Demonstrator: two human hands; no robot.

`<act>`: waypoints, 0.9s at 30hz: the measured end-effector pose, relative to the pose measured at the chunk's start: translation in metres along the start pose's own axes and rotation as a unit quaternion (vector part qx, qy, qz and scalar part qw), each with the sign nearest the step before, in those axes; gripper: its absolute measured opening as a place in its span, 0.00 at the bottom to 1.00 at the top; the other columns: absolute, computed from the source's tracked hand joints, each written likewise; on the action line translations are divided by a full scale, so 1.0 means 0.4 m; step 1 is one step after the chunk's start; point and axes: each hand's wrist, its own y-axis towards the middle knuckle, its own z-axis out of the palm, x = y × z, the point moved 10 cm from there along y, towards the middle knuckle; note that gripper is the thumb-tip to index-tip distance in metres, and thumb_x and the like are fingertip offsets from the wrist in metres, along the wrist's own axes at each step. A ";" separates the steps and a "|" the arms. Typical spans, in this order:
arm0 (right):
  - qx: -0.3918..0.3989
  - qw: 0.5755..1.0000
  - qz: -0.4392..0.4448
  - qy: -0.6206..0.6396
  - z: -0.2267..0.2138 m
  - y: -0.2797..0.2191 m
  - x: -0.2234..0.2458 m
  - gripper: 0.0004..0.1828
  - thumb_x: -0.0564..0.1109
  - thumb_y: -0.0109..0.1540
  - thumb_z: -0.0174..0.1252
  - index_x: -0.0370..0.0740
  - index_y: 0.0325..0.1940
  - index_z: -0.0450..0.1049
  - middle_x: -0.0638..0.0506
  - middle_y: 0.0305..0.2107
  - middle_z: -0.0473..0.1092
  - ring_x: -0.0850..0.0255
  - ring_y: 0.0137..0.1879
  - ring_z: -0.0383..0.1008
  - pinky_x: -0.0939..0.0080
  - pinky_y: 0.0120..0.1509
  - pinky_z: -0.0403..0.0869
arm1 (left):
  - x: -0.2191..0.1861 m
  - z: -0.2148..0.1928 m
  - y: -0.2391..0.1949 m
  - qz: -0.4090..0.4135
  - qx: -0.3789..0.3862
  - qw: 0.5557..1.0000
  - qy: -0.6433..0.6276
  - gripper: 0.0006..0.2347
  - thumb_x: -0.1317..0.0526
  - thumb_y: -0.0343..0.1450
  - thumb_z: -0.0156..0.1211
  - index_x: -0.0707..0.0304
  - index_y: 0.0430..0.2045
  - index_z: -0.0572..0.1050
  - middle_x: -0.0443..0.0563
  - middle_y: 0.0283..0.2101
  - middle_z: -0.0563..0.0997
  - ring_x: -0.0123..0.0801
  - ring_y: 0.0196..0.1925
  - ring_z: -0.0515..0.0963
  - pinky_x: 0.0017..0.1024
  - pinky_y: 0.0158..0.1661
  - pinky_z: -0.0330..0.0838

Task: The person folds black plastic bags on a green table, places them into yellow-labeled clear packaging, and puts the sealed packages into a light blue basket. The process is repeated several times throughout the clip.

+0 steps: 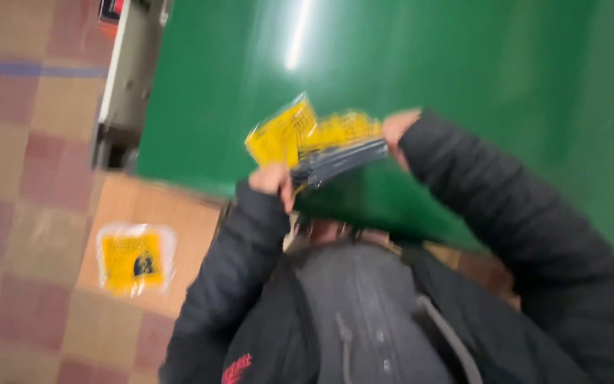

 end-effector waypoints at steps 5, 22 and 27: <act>0.030 0.995 0.004 -0.098 0.151 0.172 0.039 0.13 0.46 0.63 0.53 0.38 0.28 0.74 0.52 0.13 0.64 0.62 0.17 0.63 0.60 0.20 0.61 | 0.265 -0.131 -0.030 -0.324 -0.138 0.890 -0.289 0.13 0.57 0.74 0.52 0.64 0.20 0.72 0.46 0.17 0.72 0.28 0.16 0.70 0.26 0.19 0.63; -0.013 0.718 -0.013 -0.695 0.201 0.367 -0.268 0.15 0.52 0.63 0.54 0.47 0.45 0.82 0.43 0.40 0.79 0.42 0.46 0.79 0.46 0.53 0.75 | 0.105 -0.044 -0.026 0.160 -0.007 0.934 0.318 0.20 0.57 0.60 0.66 0.66 0.44 0.74 0.59 0.48 0.77 0.55 0.52 0.75 0.47 0.48 0.75; -0.002 0.754 0.024 -0.656 0.155 0.387 -0.360 0.17 0.57 0.63 0.55 0.46 0.44 0.82 0.42 0.40 0.78 0.42 0.46 0.78 0.47 0.53 0.75 | 0.262 0.032 -0.083 0.140 0.053 0.935 0.323 0.14 0.64 0.66 0.64 0.63 0.45 0.77 0.52 0.40 0.77 0.51 0.41 0.74 0.42 0.38 0.74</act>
